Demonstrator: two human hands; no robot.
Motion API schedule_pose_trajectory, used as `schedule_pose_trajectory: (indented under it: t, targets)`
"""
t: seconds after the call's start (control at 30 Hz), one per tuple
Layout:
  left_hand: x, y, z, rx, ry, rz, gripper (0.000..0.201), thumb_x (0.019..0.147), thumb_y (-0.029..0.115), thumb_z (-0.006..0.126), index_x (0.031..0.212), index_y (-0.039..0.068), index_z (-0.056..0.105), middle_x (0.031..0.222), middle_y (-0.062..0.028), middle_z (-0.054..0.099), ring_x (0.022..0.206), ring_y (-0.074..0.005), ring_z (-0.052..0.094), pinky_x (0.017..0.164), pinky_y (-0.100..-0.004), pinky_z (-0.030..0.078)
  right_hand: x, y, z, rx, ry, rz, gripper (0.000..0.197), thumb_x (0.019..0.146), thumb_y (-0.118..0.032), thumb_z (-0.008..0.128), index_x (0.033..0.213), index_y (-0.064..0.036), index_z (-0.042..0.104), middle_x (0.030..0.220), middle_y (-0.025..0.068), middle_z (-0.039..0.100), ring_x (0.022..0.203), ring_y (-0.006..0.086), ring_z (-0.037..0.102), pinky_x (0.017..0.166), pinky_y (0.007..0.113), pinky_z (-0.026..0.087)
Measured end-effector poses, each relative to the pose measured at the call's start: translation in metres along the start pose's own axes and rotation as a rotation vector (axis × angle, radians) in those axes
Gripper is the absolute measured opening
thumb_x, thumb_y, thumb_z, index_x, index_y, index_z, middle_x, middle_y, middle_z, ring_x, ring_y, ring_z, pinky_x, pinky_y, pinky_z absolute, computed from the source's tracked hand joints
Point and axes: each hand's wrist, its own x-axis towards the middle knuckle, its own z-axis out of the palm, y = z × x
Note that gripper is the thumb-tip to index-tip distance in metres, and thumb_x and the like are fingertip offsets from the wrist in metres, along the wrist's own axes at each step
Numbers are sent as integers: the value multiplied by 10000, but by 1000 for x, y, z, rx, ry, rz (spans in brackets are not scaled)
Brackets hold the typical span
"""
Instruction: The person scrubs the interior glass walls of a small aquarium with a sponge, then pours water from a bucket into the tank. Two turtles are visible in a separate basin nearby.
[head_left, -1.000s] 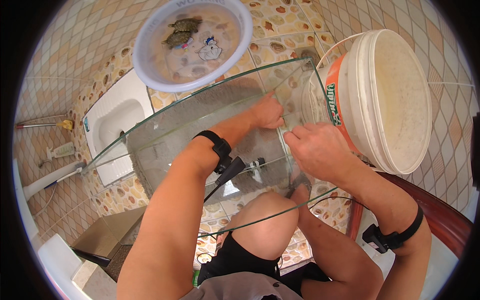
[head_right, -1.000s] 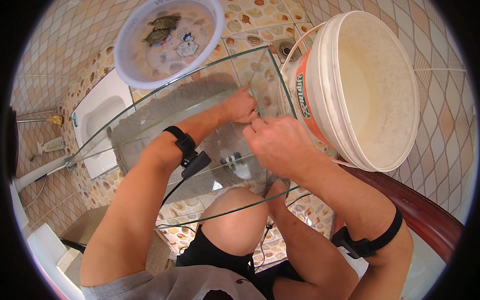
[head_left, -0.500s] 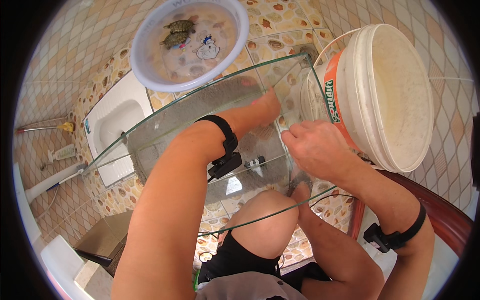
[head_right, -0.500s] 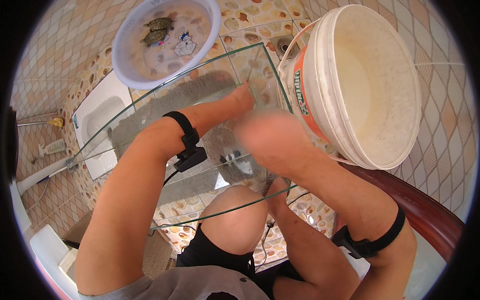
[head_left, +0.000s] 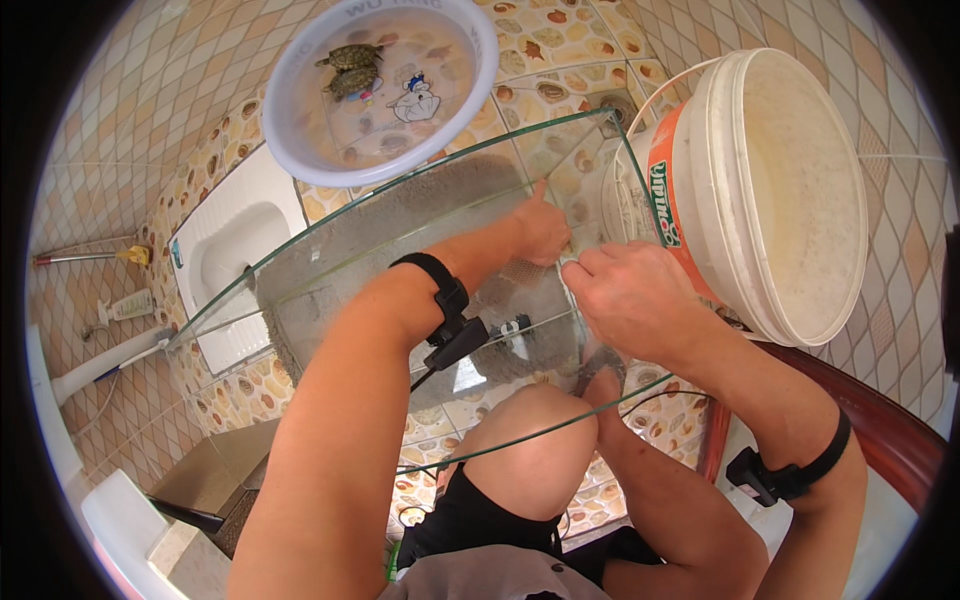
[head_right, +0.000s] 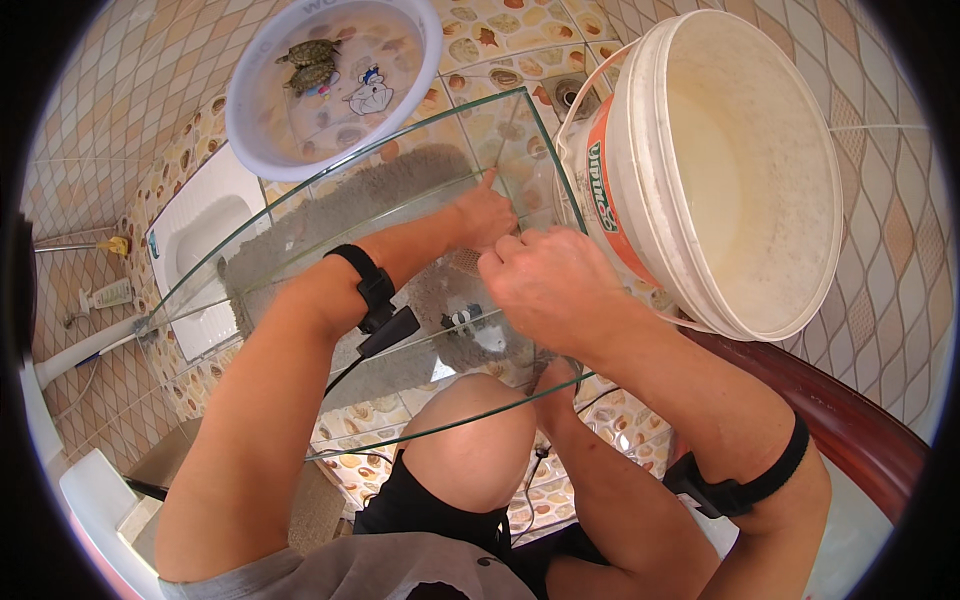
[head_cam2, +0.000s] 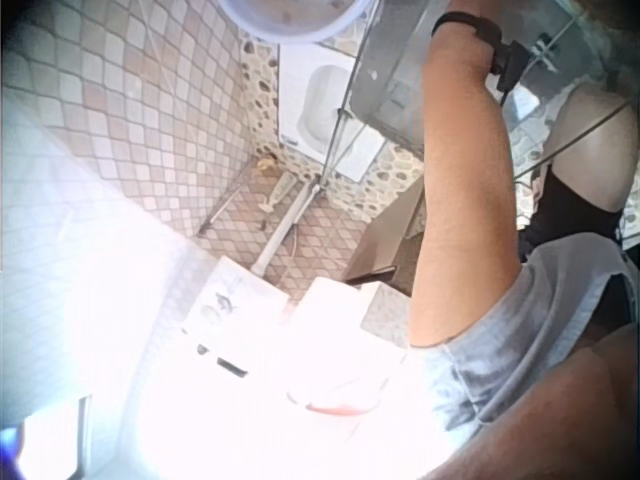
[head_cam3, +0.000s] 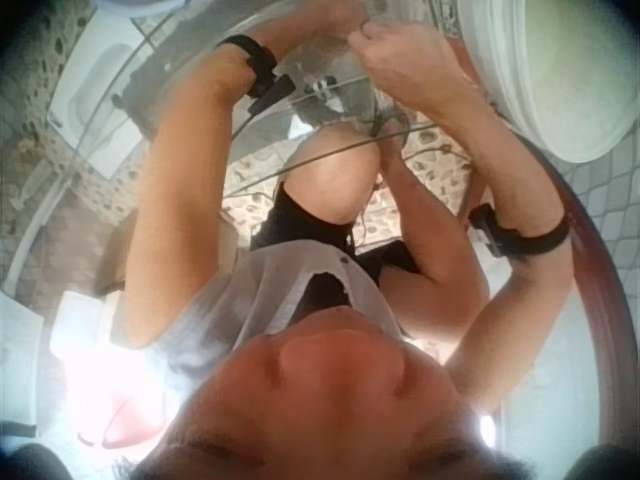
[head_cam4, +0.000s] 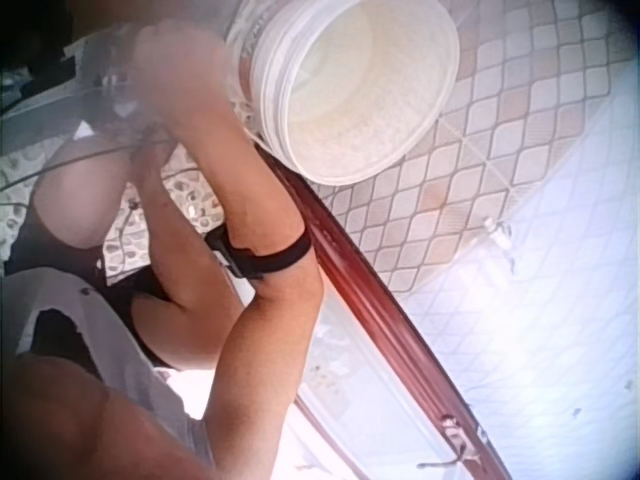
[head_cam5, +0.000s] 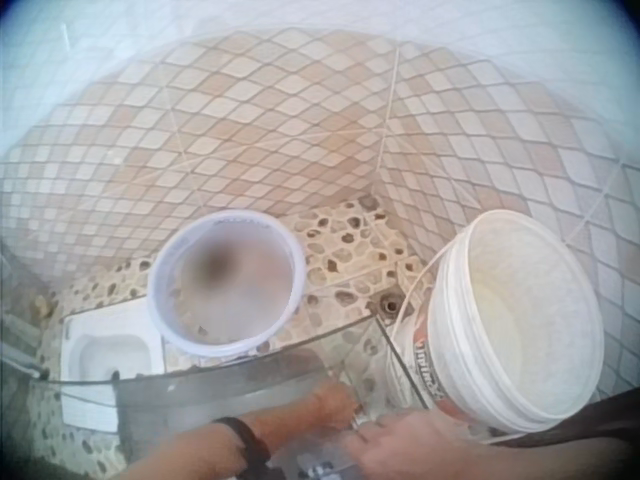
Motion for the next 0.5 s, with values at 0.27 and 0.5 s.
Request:
schedule_pose_trajectory:
  t: [0.27,0.5]
  targets:
    - [3,-5,7,-56,38,-21,332,843,342,600,869,71,789,868,-179,745,856,-377,738,1157,-696,264,-1,0,0,-25,2,1,91,760,-99,652,837,-50,651,816,91,688,779,238,716,653,359,556]
    - [8,-1,6,-85,20,-42,336,847,343,602,875,65,789,869,-169,748,859,-370,739,1164,-693,257,-1,1,0,-20,8,-5,98,761,-106,660,841,-50,657,824,88,690,779,231,718,657,357,556]
